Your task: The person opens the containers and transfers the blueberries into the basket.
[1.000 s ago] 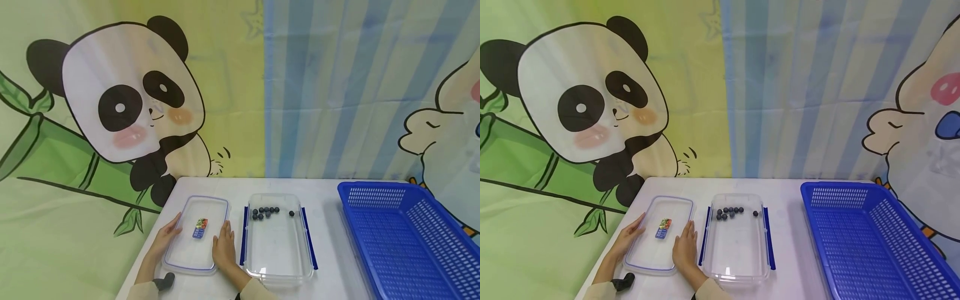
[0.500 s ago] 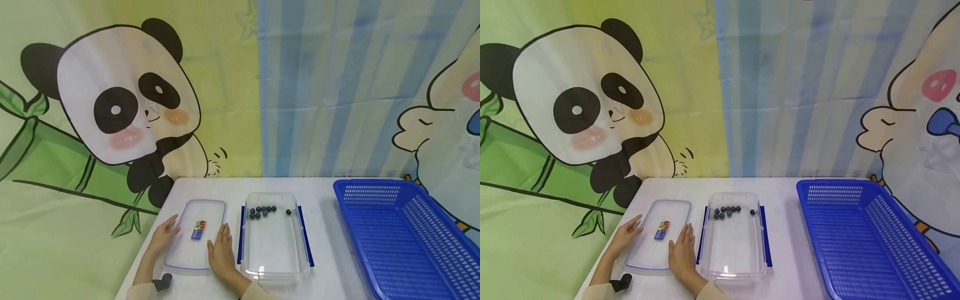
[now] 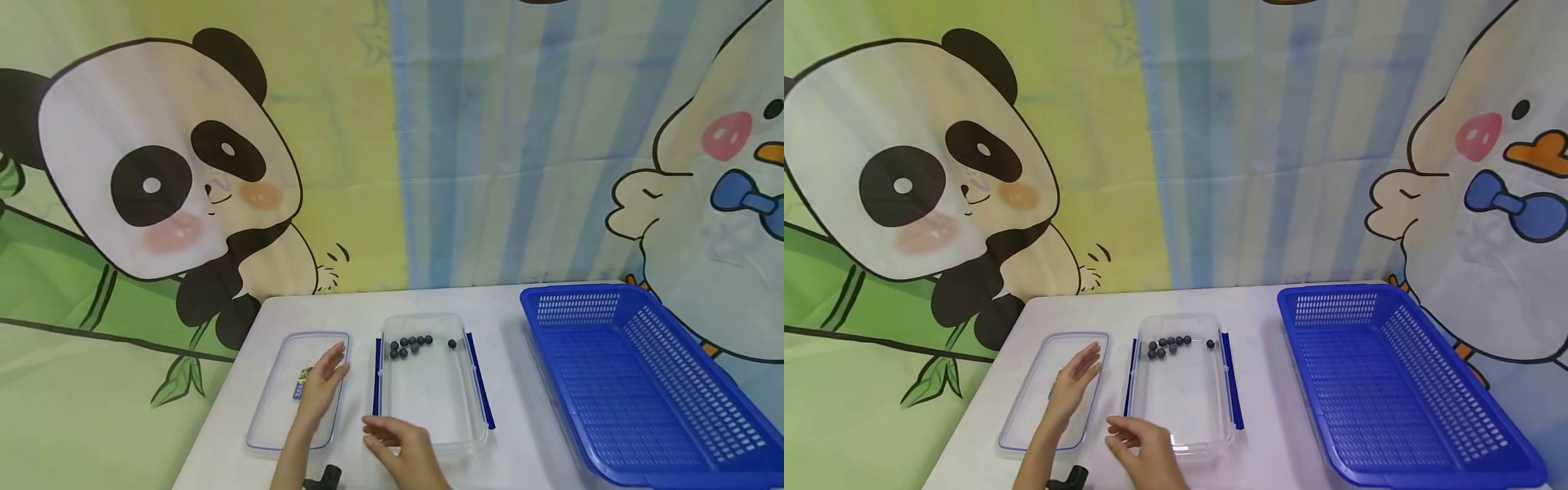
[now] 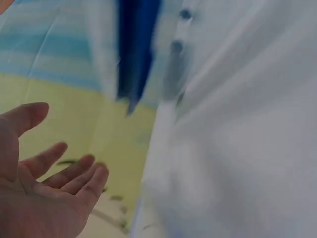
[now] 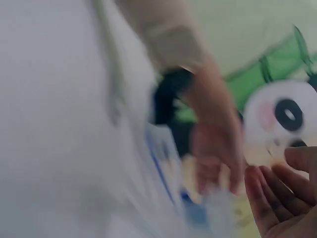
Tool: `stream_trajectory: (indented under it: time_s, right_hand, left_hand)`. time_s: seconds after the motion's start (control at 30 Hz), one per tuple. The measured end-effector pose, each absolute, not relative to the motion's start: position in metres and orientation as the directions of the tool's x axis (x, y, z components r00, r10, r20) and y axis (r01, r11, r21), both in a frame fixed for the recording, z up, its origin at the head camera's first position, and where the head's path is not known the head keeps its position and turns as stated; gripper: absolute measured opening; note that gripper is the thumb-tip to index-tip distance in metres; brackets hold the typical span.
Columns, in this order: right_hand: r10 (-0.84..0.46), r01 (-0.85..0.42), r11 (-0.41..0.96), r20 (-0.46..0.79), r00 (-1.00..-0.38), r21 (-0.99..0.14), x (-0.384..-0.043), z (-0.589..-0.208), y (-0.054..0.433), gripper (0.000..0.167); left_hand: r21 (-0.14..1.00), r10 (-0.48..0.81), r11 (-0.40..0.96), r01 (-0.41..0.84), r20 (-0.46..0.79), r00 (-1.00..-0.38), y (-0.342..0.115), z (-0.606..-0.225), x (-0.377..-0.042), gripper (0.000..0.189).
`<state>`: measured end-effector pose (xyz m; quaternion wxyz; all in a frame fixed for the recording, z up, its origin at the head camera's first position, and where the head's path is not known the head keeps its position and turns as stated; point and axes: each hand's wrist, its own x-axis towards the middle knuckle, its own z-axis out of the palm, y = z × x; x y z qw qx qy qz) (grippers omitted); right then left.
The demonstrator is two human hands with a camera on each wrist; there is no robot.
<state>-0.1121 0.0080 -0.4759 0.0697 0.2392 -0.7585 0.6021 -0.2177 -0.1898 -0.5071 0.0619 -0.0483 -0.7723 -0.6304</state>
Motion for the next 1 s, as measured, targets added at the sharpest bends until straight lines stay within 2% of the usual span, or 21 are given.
stream_trajectory:
  time_s: [0.1,0.17,0.23,0.33,0.53,0.7,1.0]
  right_hand:
    - [-0.21,-0.278,0.067,0.259,-0.943,-0.958,-0.129,-0.459,0.039,0.023]
    - [-0.22,-0.139,-0.023,0.141,-0.965,-0.99,-0.145,-0.451,0.059,0.025]
    - [-0.266,-0.004,-0.104,0.032,-0.964,-0.995,-0.164,-0.447,0.078,0.029]
    - [-0.347,0.147,-0.114,-0.099,-0.933,-0.983,-0.192,-0.438,0.098,0.034]
    - [-0.398,0.241,-0.035,-0.208,-0.894,-0.97,-0.249,-0.419,0.104,0.031]
    - [-0.368,0.329,0.025,-0.314,-0.875,-0.944,-0.29,-0.432,0.086,0.024]
    - [-0.258,0.391,0.089,-0.4,-0.879,-0.916,-0.308,-0.486,0.058,0.023]
  left_hand:
    - [0.977,0.022,0.178,0.118,0.116,-0.993,-0.165,-0.521,-0.219,0.064]
    - [0.985,0.04,0.139,0.103,0.099,-0.994,-0.154,-0.528,-0.219,0.067]
    - [0.993,0.062,0.081,0.09,0.085,-0.994,-0.148,-0.534,-0.219,0.069]
    - [0.997,0.103,-0.014,0.078,0.079,-0.992,-0.142,-0.54,-0.221,0.068]
    - [0.989,0.132,-0.138,0.055,0.074,-0.989,-0.135,-0.546,-0.222,0.066]
    - [0.98,0.12,-0.194,0.053,0.078,-0.99,-0.134,-0.546,-0.223,0.063]
    - [0.984,0.105,-0.171,0.055,0.074,-0.992,-0.131,-0.551,-0.221,0.062]
